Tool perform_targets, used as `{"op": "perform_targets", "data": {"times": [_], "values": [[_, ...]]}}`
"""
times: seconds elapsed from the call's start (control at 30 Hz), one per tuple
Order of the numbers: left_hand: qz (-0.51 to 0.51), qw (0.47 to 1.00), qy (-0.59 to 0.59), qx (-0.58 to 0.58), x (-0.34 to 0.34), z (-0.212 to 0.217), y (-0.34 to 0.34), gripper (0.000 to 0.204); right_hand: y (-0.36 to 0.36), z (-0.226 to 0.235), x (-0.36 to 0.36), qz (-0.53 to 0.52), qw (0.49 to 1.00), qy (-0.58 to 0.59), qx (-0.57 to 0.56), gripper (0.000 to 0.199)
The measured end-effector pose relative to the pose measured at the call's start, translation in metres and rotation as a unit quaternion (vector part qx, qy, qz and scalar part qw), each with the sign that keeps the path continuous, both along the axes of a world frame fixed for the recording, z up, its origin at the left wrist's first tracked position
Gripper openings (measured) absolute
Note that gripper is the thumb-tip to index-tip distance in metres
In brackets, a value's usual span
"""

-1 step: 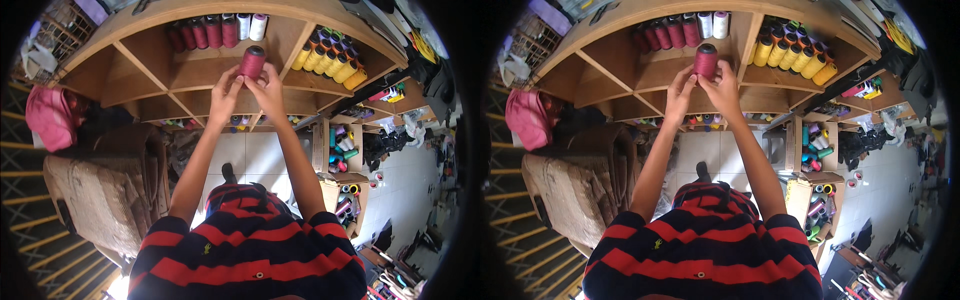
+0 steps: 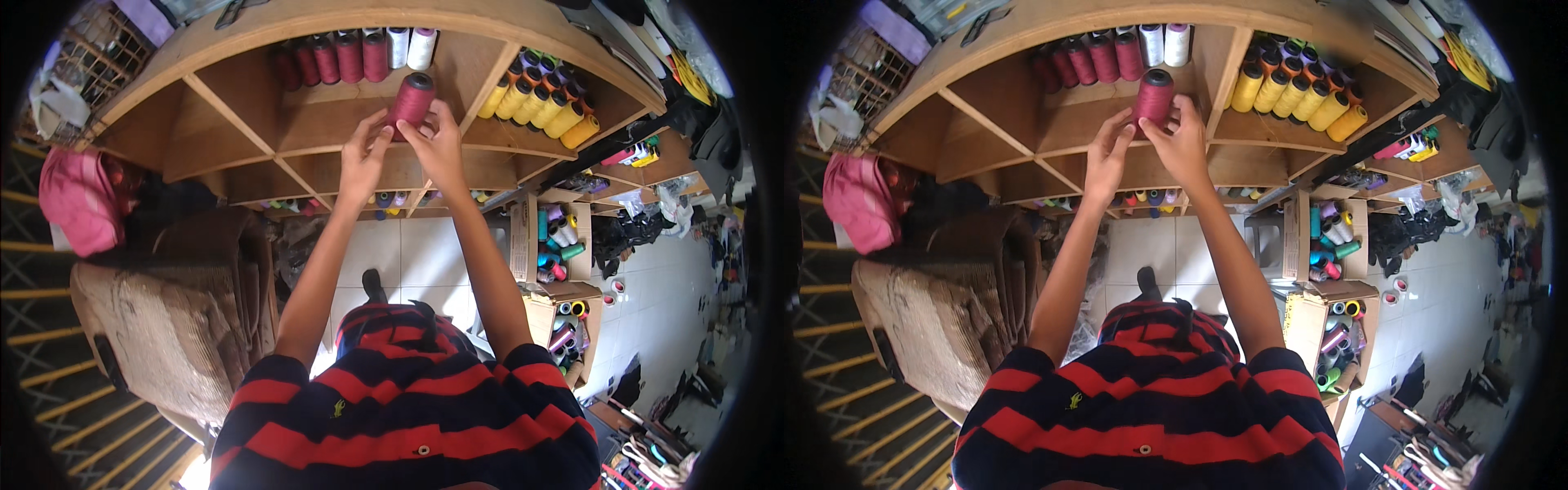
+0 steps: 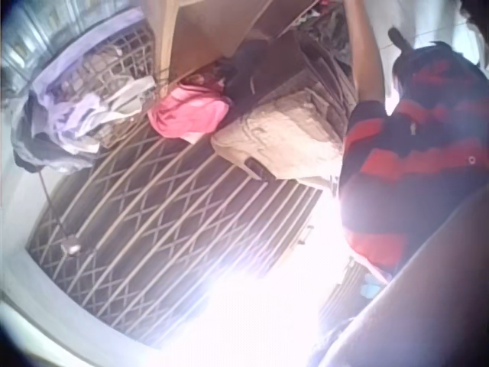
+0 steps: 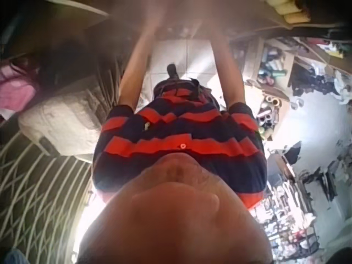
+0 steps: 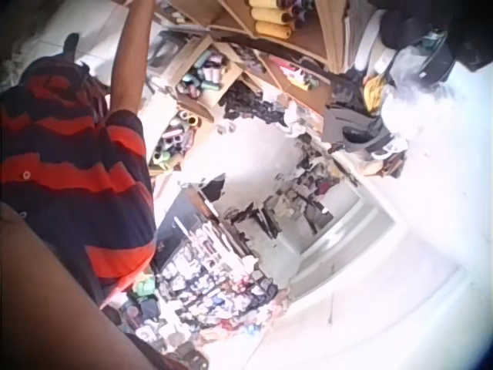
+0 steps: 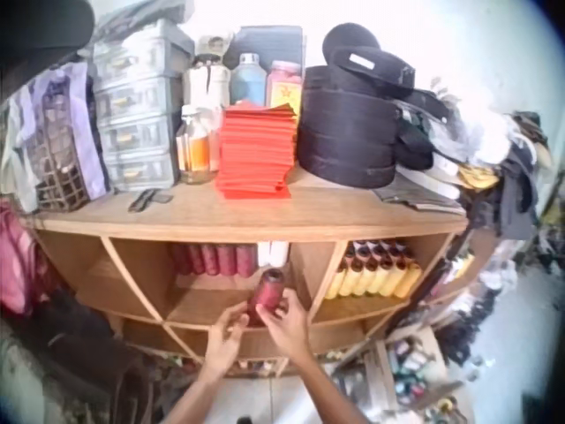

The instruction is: The person organizes thread spools by taking them from cardboard boxes on the floor and placing them onto wooden shelves.

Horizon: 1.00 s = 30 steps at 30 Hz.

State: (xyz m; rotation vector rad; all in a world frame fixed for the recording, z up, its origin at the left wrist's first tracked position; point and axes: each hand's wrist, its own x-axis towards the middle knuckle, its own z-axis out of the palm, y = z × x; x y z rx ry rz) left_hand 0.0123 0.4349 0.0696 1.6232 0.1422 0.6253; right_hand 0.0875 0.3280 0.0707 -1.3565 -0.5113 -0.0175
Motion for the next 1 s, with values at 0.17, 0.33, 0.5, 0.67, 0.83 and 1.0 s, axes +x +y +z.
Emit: {"op": "perform_targets", "data": {"times": [0.17, 0.33, 0.5, 0.67, 0.83, 1.0], "values": [[0.06, 0.979, 0.029, 0.191, 0.034, -0.033, 0.05, 0.021, 0.036, -0.018, 0.076, -0.144, 0.978, -0.092, -0.12, 0.039], [0.046, 0.973, 0.018, 0.227, 0.042, -0.045, 0.069, 0.017, 0.061, -0.021, 0.115, -0.218, 0.937, -0.115, -0.246, 0.042], [0.02, 0.982, -0.029, 0.188, 0.044, -0.048, 0.07, 0.015, 0.069, -0.036, 0.133, -0.239, 0.923, -0.135, -0.268, 0.042], [0.021, 0.981, -0.03, 0.188, 0.042, -0.045, 0.069, 0.013, 0.07, -0.043, 0.134, -0.241, 0.919, -0.144, -0.276, 0.042], [0.016, 0.985, -0.047, 0.162, 0.043, -0.046, 0.067, 0.012, 0.07, -0.042, 0.126, -0.234, 0.933, -0.11, -0.25, 0.042], [0.003, 0.993, -0.03, 0.116, 0.042, -0.046, 0.066, 0.011, 0.07, -0.042, 0.122, -0.235, 0.93, -0.13, -0.253, 0.047]]}}
